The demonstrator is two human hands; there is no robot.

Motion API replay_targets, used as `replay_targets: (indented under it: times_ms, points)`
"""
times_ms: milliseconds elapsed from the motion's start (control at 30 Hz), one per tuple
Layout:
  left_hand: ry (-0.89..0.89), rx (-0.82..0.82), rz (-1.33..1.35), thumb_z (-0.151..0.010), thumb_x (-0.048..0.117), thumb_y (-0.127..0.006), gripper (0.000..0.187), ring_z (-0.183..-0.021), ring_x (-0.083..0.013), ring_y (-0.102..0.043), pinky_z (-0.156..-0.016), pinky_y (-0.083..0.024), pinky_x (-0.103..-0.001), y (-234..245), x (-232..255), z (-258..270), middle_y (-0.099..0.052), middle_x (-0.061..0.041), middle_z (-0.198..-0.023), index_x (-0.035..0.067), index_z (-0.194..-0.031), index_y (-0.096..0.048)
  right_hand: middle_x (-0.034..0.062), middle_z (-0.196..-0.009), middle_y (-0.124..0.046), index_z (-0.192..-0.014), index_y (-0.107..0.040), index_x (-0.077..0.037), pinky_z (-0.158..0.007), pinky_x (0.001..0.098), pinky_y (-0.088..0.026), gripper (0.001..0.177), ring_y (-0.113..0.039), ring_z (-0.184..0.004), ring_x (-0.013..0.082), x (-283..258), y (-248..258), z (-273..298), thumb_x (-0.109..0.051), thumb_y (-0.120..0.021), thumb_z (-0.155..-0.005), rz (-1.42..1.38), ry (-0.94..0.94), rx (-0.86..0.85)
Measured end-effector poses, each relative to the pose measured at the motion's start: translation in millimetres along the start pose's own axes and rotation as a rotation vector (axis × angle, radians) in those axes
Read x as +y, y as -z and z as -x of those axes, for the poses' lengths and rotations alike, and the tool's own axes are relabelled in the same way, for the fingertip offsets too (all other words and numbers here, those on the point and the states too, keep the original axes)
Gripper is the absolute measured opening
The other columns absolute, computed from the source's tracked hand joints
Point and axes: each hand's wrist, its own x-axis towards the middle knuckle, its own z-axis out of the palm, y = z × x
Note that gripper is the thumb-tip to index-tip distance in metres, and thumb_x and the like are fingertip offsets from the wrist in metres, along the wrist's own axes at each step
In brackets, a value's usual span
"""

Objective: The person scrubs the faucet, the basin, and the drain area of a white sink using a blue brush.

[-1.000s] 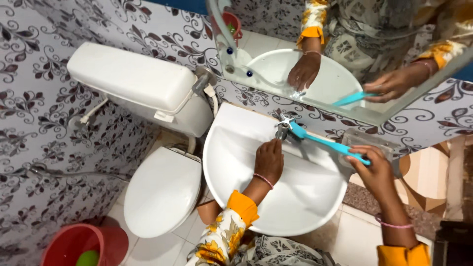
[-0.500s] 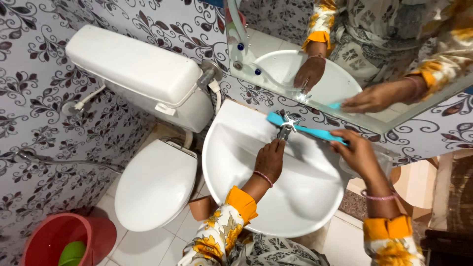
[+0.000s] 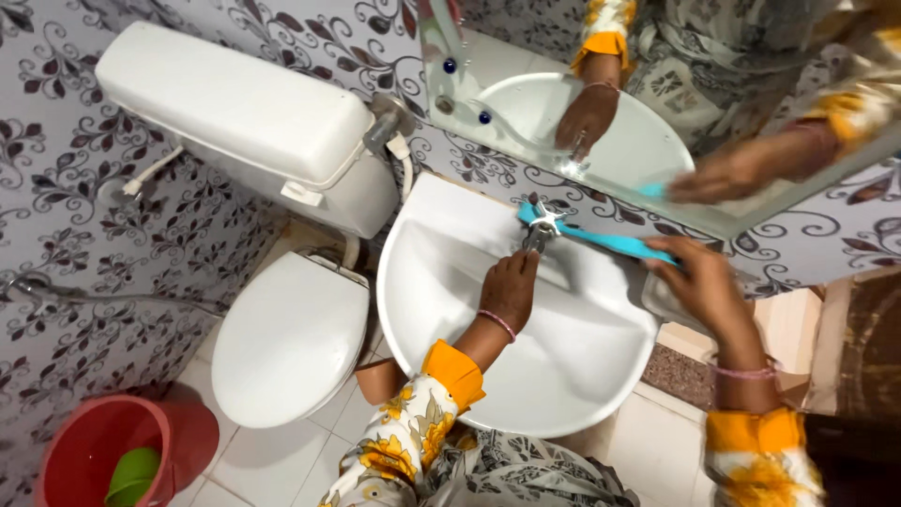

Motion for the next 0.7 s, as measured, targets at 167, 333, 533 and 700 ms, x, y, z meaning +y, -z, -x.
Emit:
replay_targets:
  times_ms: [167,333,533,700]
  points:
    - [-0.007,0.029,0.045,-0.092,0.005,-0.059,0.039,-0.104,-0.0327,-0.062,-0.088,-0.05,-0.045,7.4,0.6,0.9,-0.063,-0.013,-0.126,0.005,-0.131,-0.057,0.0147,-0.123,-0.073,-0.123,-0.071,-0.007,-0.087,0.0392,-0.056,0.032,-0.072,-0.102,0.0304,-15.3,-20.2,-9.2,-0.017,-0.073,-0.092,-0.051,-0.012,0.005]
    - [0.027,0.05,0.065,-0.092,0.004,-0.059,0.039,-0.103,-0.0328,-0.063,-0.087,-0.05,-0.046,4.4,0.2,0.4,-0.062,-0.014,-0.127,0.005,-0.131,-0.058,0.0163,-0.119,-0.073,-0.128,-0.071,-0.007,-0.089,0.0412,-0.056,0.037,-0.072,-0.104,0.0311,27.0,47.5,47.7,-0.012,-0.071,-0.092,0.122,-0.066,0.025]
    - [0.004,-0.019,0.021,-0.093,0.003,-0.058,0.035,-0.104,-0.0318,-0.063,-0.09,-0.051,-0.045,3.1,0.3,-0.7,-0.063,-0.014,-0.123,0.005,-0.128,-0.058,0.0193,-0.115,-0.072,-0.122,-0.071,-0.004,-0.085,0.0429,-0.056,0.035,-0.072,-0.098,0.0372,15.6,13.3,21.9,-0.007,-0.072,-0.088,0.13,0.067,0.034]
    - [0.009,0.019,0.073,-0.09,0.006,-0.06,0.04,-0.1,-0.0333,-0.062,-0.084,-0.05,-0.046,15.0,3.9,-2.7,-0.064,-0.013,-0.122,0.006,-0.13,-0.059,0.0188,-0.115,-0.072,-0.119,-0.072,-0.006,-0.085,0.0439,-0.057,0.03,-0.071,-0.097,0.0385,-13.1,-11.0,-7.1,-0.009,-0.073,-0.09,0.12,0.096,0.066]
